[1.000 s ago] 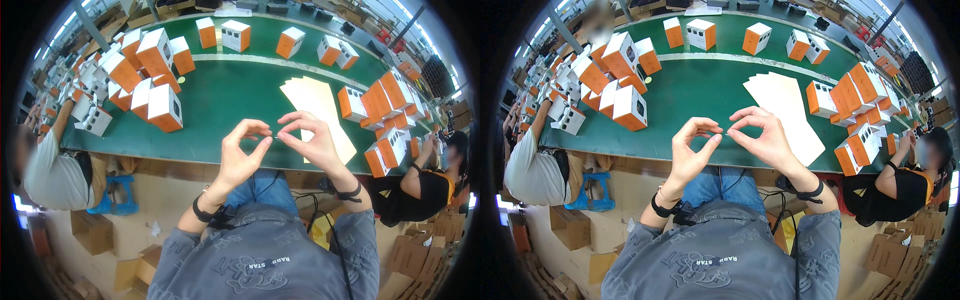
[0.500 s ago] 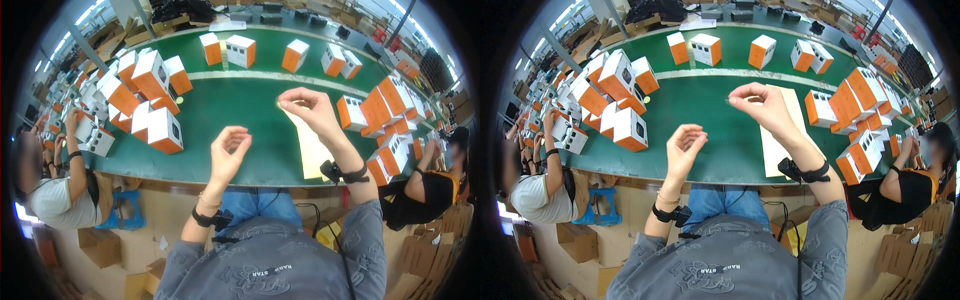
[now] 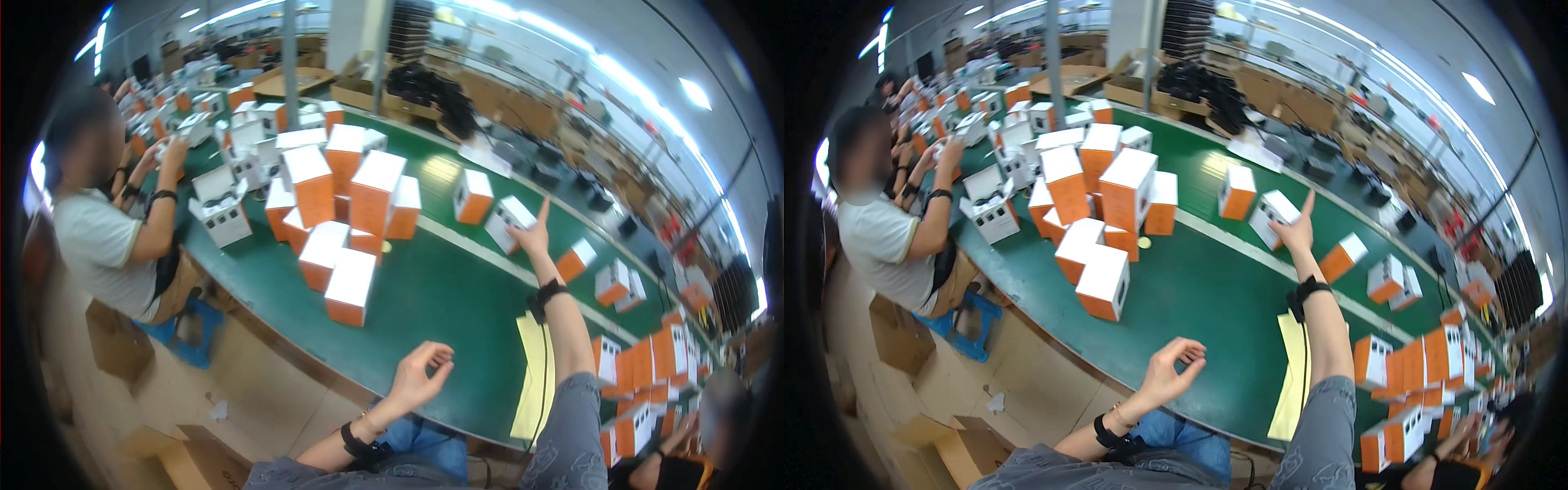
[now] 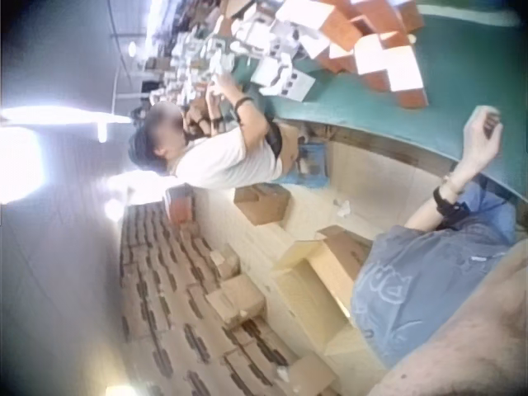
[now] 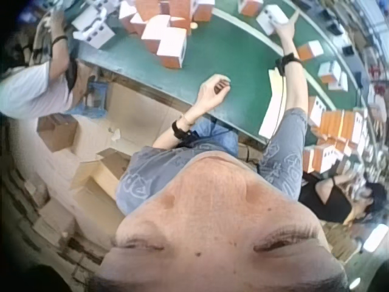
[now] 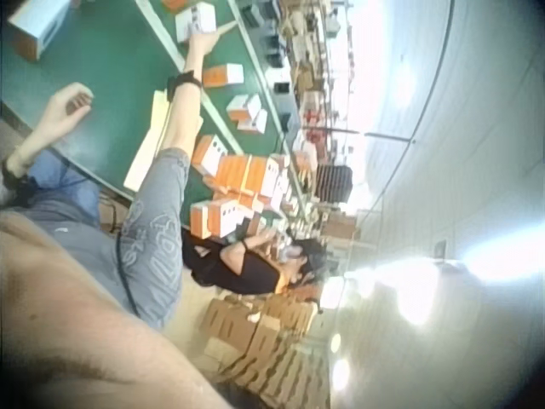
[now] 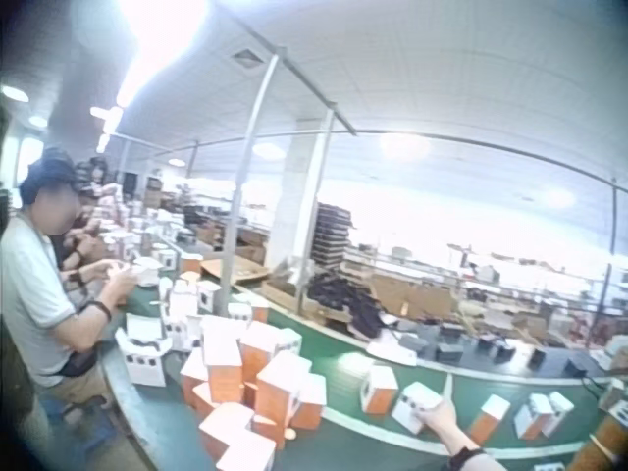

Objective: Assemble and inspect product packaging boxes on a factory assembly line.

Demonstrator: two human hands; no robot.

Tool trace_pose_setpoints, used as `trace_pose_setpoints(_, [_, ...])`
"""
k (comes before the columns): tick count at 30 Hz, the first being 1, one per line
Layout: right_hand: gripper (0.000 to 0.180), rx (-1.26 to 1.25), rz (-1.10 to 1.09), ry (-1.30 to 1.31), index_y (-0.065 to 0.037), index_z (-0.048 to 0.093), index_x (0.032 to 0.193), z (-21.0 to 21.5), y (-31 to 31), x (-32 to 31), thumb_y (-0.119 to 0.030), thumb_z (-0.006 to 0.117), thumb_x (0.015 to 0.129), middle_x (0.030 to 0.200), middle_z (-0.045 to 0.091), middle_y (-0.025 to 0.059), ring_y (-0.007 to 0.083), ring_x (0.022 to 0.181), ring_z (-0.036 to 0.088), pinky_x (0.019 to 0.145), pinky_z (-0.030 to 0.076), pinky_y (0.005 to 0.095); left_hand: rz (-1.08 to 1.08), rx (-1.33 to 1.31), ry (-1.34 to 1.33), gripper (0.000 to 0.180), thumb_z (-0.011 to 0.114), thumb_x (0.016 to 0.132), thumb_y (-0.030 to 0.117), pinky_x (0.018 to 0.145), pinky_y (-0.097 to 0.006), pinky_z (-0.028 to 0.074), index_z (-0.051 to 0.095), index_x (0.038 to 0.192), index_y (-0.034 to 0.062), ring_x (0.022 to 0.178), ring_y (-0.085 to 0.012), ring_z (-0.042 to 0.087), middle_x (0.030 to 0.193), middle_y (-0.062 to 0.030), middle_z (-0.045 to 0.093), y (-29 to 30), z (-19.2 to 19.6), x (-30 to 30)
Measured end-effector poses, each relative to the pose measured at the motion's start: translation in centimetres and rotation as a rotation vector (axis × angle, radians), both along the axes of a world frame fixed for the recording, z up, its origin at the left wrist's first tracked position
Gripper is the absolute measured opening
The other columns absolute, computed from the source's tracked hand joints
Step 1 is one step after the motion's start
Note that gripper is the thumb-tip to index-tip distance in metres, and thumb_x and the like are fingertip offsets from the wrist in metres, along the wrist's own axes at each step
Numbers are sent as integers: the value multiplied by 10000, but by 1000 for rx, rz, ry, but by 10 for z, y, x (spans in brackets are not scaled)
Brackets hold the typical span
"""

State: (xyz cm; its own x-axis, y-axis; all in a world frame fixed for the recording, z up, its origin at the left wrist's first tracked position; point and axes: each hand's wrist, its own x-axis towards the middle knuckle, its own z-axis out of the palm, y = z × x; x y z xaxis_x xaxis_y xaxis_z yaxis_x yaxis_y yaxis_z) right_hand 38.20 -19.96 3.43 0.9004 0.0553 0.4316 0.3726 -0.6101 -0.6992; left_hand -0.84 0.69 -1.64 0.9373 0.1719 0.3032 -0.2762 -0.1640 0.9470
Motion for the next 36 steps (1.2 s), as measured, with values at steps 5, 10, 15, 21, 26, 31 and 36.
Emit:
trace_pose_setpoints(5, [1350,6,-140,177,-168,80,1701,5,-2,-2,-351,958,692,1289,702,235,372,1157,707,982,560,433,8,32,4,230,759,901,14,812,-316,591,702,1123,25,932,-202,739,1020,-99,725,0,2,1])
trace_pose_setpoints(10, [1181,599,263,799,-89,130,1692,64,2,-128,-379,895,840,1336,623,152,258,1118,698,972,576,457,53,-264,22,386,735,975,99,886,-327,561,589,1319,-1,1043,-190,695,1153,-124,698,6,6,4])
trace_pose_setpoints(15, [1173,495,317,929,-96,95,1704,34,-16,-277,-300,884,861,1359,628,160,257,1188,665,1027,538,439,40,-411,-14,522,620,1053,221,1036,-390,498,440,1496,12,1229,-240,615,1367,-184,591,9,1,2])
trace_pose_setpoints(21, [1047,-164,297,148,-133,304,1674,14,-45,-322,-308,908,837,1326,622,122,213,1166,618,970,516,381,-42,-35,-14,698,733,972,200,1098,-431,466,393,1559,37,1368,-307,548,1464,-200,538,-11,17,-14])
trace_pose_setpoints(26, [277,417,282,532,-43,777,1176,64,-53,-330,-211,790,958,1079,711,13,95,987,607,859,472,256,-102,43,6,655,776,941,167,1104,-424,464,487,1511,22,1380,-276,546,1464,-145,558,-2,20,-10])
trace_pose_setpoints(31, [212,548,380,693,-36,808,1075,64,-52,-331,-211,796,953,1026,750,13,81,943,614,797,445,250,-235,-31,63,644,765,960,180,1124,-417,461,502,1520,6,1392,-273,540,1460,-144,538,-12,18,17])
trace_pose_setpoints(36, [175,306,363,488,-51,829,1042,61,-55,-336,-181,824,926,984,681,6,88,904,595,783,448,258,-221,-105,78,257,778,893,47,1006,-339,507,690,1129,-5,1081,-202,654,1108,-86,651,-16,7,24])
